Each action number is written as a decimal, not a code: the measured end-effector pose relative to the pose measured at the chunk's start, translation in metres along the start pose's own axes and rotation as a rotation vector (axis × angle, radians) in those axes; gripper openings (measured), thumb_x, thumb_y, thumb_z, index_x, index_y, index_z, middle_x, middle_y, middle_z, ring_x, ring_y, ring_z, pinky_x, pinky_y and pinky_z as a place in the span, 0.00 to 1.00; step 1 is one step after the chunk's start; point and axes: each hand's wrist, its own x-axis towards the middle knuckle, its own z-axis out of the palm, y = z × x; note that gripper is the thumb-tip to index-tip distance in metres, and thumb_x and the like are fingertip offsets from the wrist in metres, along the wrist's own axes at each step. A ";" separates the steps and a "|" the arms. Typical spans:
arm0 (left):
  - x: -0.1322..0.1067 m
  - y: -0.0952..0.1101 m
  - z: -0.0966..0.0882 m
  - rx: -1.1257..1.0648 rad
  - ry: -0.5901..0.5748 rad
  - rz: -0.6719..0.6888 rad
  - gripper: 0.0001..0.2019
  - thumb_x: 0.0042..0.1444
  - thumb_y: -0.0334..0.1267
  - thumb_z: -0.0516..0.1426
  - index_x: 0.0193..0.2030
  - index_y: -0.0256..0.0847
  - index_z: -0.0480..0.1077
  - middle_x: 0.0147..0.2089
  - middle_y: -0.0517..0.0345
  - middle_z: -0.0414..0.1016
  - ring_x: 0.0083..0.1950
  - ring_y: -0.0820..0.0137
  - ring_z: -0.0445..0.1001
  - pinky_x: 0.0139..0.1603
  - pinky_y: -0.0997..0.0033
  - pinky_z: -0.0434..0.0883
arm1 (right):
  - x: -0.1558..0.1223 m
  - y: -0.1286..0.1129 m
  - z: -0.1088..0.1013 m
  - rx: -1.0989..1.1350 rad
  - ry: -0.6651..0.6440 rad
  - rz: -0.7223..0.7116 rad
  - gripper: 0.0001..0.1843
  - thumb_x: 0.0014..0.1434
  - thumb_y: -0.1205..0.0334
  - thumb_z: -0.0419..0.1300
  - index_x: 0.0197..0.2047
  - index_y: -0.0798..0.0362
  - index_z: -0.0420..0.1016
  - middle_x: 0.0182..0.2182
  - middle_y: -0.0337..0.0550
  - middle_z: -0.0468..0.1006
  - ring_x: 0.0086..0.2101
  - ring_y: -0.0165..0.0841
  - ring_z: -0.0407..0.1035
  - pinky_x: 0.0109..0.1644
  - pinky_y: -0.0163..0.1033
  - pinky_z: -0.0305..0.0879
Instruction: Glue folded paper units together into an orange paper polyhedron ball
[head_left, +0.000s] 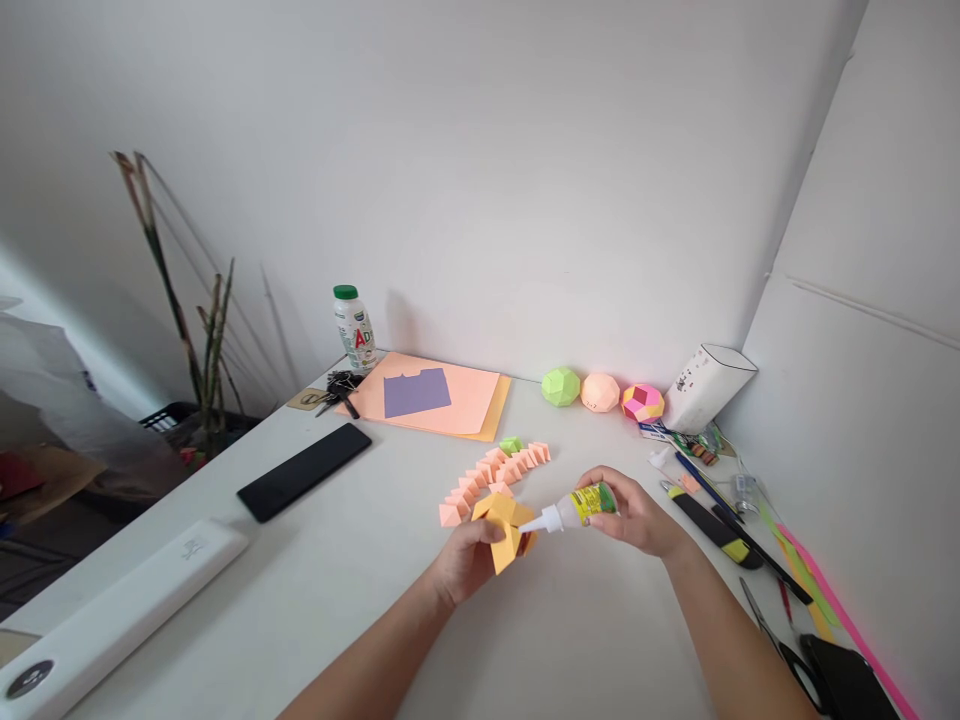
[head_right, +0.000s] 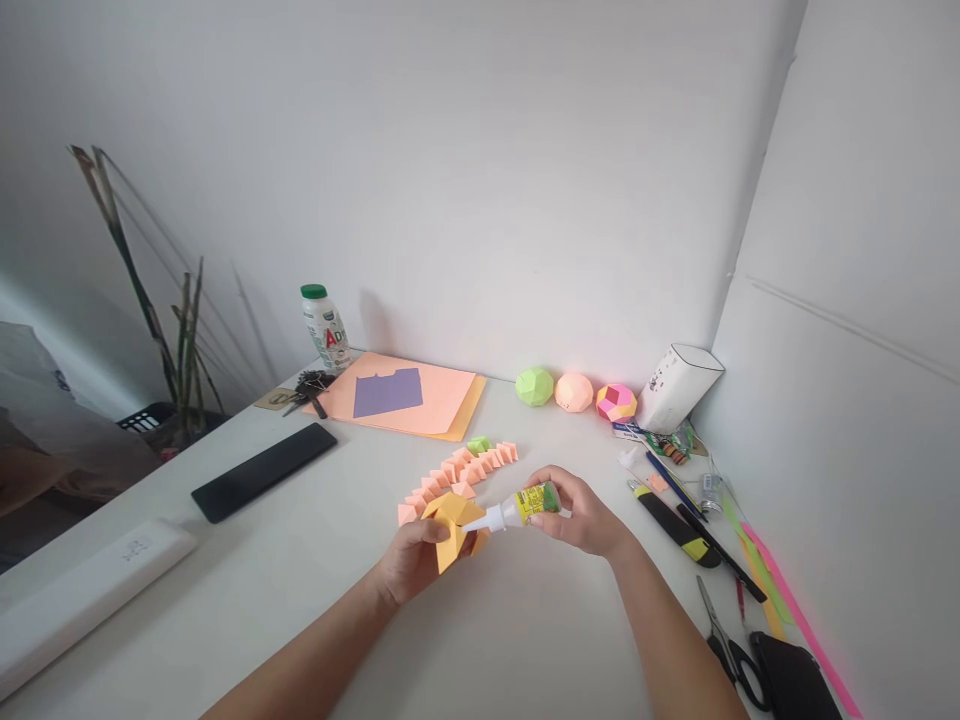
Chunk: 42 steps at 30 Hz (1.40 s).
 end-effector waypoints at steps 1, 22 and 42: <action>0.000 0.000 0.000 -0.005 0.004 -0.002 0.08 0.38 0.29 0.54 0.29 0.35 0.70 0.29 0.53 0.70 0.30 0.67 0.67 0.32 0.66 0.60 | 0.000 0.000 0.000 -0.001 -0.002 0.000 0.14 0.50 0.60 0.59 0.42 0.52 0.66 0.33 0.39 0.66 0.33 0.32 0.61 0.36 0.35 0.59; 0.001 -0.001 -0.002 -0.029 0.076 -0.042 0.11 0.36 0.29 0.55 0.30 0.33 0.73 0.29 0.51 0.73 0.30 0.67 0.68 0.34 0.68 0.63 | 0.002 0.002 0.003 -0.013 -0.072 0.024 0.14 0.48 0.63 0.59 0.41 0.52 0.67 0.32 0.38 0.66 0.32 0.30 0.60 0.35 0.34 0.58; 0.000 -0.002 -0.004 -0.026 0.063 -0.045 0.11 0.36 0.30 0.56 0.31 0.33 0.73 0.29 0.51 0.73 0.30 0.67 0.68 0.33 0.68 0.62 | 0.002 0.001 0.005 0.020 -0.055 0.032 0.14 0.49 0.62 0.60 0.41 0.52 0.67 0.32 0.38 0.66 0.31 0.30 0.60 0.35 0.34 0.58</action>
